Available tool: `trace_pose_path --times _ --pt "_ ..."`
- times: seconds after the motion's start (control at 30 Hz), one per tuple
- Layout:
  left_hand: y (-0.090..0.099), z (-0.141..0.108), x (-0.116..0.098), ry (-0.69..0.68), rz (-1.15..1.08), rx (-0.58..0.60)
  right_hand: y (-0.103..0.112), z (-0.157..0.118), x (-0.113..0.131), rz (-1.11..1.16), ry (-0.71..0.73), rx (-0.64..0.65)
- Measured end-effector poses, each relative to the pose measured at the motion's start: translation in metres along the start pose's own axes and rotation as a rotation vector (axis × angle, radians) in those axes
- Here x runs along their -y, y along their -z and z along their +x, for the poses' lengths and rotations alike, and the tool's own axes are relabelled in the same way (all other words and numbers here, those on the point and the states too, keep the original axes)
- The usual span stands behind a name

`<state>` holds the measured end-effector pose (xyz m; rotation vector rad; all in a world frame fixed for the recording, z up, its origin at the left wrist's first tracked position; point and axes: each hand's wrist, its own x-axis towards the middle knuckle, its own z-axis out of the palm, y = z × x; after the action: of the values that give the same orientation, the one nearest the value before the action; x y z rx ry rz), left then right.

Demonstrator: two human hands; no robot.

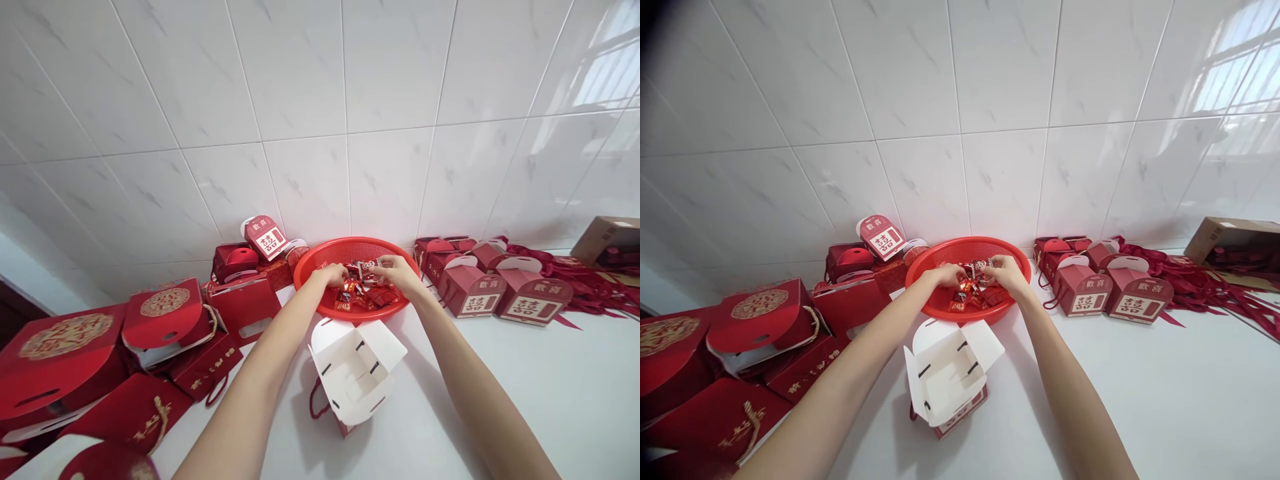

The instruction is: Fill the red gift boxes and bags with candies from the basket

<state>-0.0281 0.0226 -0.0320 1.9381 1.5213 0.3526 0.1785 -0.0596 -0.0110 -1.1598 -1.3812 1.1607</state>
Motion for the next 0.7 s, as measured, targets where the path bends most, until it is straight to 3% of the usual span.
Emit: trace_pose_path --times 0.3,0.4,0.53,0.7 --pt "0.007 -0.007 0.005 -0.030 -0.003 -0.027 0.004 0.003 -0.002 0.082 0.016 -0.047" --pt "0.011 -0.010 0.002 -0.128 -0.111 -0.102 0.003 0.002 -0.001 0.128 -0.002 -0.060" --pt "0.012 -0.014 -0.005 -0.289 -0.333 -0.110 0.002 -0.003 0.004 0.208 -0.051 -0.010" --pt "0.014 -0.022 -0.015 -0.374 -0.406 -0.138 0.003 -0.001 0.004 0.192 0.027 -0.032"
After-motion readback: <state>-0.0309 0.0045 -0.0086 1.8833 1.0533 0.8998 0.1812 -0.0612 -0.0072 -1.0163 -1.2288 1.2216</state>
